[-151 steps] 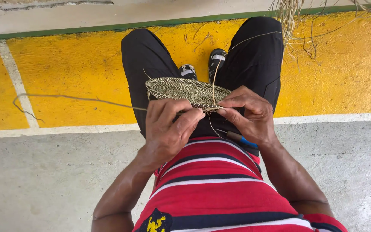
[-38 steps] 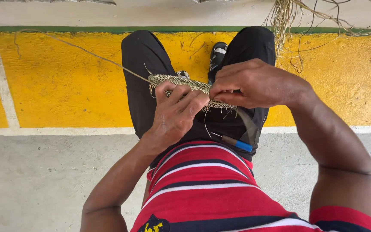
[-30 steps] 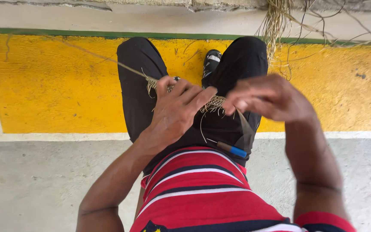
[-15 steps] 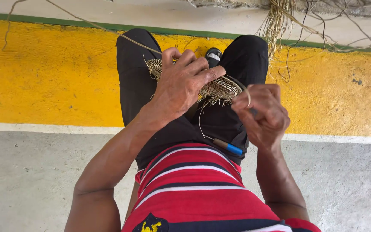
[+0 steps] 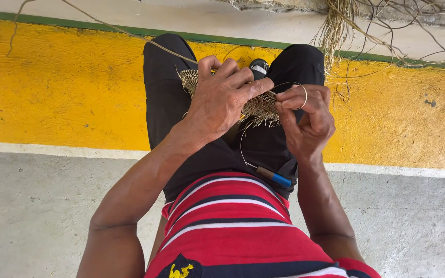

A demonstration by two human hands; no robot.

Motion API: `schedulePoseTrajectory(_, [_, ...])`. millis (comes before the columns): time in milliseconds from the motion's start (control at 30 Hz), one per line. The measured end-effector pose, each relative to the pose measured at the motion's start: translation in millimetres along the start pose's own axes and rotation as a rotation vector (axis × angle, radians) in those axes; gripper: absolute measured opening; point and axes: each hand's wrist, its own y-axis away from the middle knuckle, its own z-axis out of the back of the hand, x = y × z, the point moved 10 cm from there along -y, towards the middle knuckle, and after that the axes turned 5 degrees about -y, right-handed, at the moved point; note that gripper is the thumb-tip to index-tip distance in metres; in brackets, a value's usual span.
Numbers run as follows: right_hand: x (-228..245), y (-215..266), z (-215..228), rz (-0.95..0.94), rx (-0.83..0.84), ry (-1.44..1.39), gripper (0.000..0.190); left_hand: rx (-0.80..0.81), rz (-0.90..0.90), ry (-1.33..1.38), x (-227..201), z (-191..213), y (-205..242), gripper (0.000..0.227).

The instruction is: Weaving a circular basket base or mat using plant fibers and a tool.

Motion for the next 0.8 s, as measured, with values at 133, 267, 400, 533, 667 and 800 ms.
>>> schedulePoseTrajectory(133, [9.5,-2.3,-13.1,0.098,0.053,0.25,0.026,-0.016,-0.014,0.008,-0.2,-4.1,2.6,0.046])
schedulePoseTrajectory(267, [-13.6,0.3,-17.2,-0.01,0.112,0.097,0.026,-0.048,-0.045,0.032,-0.2,-1.4,3.9,0.046])
schedulePoseTrajectory(400, [-20.8,-22.1,-6.5,-0.021,0.376,0.004,0.026,-0.054,-0.064,0.036,-0.7,1.4,7.1,0.046])
schedulePoseTrajectory(533, [-36.1,-40.7,-11.9,-0.146,0.651,-0.064,0.017,-0.07,-0.114,0.094,-2.8,7.1,9.1,0.043])
schedulePoseTrajectory(667, [-15.6,-63.9,-38.5,-0.036,0.805,0.091,0.022,-0.092,-0.145,0.092,-6.2,13.8,8.3,0.043])
schedulePoseTrajectory(800, [-18.6,-60.3,-44.0,0.004,0.912,0.084,0.024,-0.098,-0.12,0.083,-3.3,14.0,10.8,0.044])
